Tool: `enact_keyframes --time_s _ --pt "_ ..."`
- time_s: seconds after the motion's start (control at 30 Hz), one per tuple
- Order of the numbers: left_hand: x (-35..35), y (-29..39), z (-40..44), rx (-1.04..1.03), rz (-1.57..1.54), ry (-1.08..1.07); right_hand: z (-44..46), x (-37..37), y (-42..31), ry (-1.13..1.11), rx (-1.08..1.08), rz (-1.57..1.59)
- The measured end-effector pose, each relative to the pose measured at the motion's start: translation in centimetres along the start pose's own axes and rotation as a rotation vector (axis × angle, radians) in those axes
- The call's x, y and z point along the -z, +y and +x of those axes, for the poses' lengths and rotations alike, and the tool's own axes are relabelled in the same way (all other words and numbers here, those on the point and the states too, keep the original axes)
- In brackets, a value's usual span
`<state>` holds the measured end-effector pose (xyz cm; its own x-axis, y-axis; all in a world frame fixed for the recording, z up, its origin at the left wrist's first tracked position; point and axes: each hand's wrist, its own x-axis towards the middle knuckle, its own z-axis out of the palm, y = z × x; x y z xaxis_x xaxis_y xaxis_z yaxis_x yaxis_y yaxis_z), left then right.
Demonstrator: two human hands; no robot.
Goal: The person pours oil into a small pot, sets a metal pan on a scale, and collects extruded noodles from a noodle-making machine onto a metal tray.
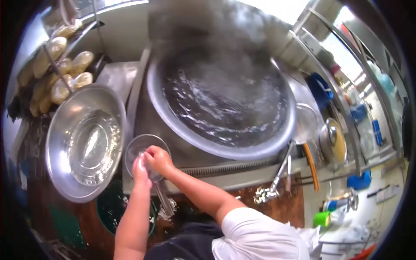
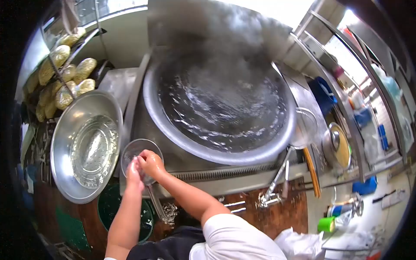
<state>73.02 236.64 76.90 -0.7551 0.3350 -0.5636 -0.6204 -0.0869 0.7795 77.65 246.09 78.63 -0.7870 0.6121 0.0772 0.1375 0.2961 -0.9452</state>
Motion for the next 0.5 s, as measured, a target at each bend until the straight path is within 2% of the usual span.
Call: enact_keyframes --time_s 0.07,0.1,0.17,0.23,0.3,0.33,0.37,0.4,0.5 --pt "0.2 2.2 -4.1 -0.175 0.159 -0.046 -3.6 4.5 -2.3 0.026 0.09 -0.063" --pt "0.0 3.0 -5.9 -0.188 0.206 -0.067 -5.4 6.8 -2.8 0.035 0.139 -0.095" --pt "-0.6 3.3 -9.2 -0.308 0.277 -0.179 -9.3 10.5 -1.7 0.06 0.083 -0.231" --pt "-1.7 1.0 -11.5 -0.424 0.343 -0.44 -13.9 13.8 -0.9 0.161 -0.048 -0.35" --pt "-3.8 -1.3 -14.2 -0.556 0.452 -0.693 -18.4 16.8 0.1 0.276 0.01 -0.506" --pt "-4.6 -2.8 -15.5 -0.413 0.577 -0.798 -20.7 18.3 0.0 0.314 -0.036 -0.551" --pt "-5.2 -4.9 -16.0 -0.452 0.72 -0.905 -22.7 19.6 -0.1 0.352 -0.08 -0.588" --pt "-5.8 -5.6 -17.4 -0.67 0.941 -0.924 -24.5 21.0 -0.1 0.404 -0.133 -0.613" --pt "-8.0 -8.7 -18.7 -0.827 1.114 -0.984 -28.3 25.2 1.6 0.555 -0.323 -0.63"
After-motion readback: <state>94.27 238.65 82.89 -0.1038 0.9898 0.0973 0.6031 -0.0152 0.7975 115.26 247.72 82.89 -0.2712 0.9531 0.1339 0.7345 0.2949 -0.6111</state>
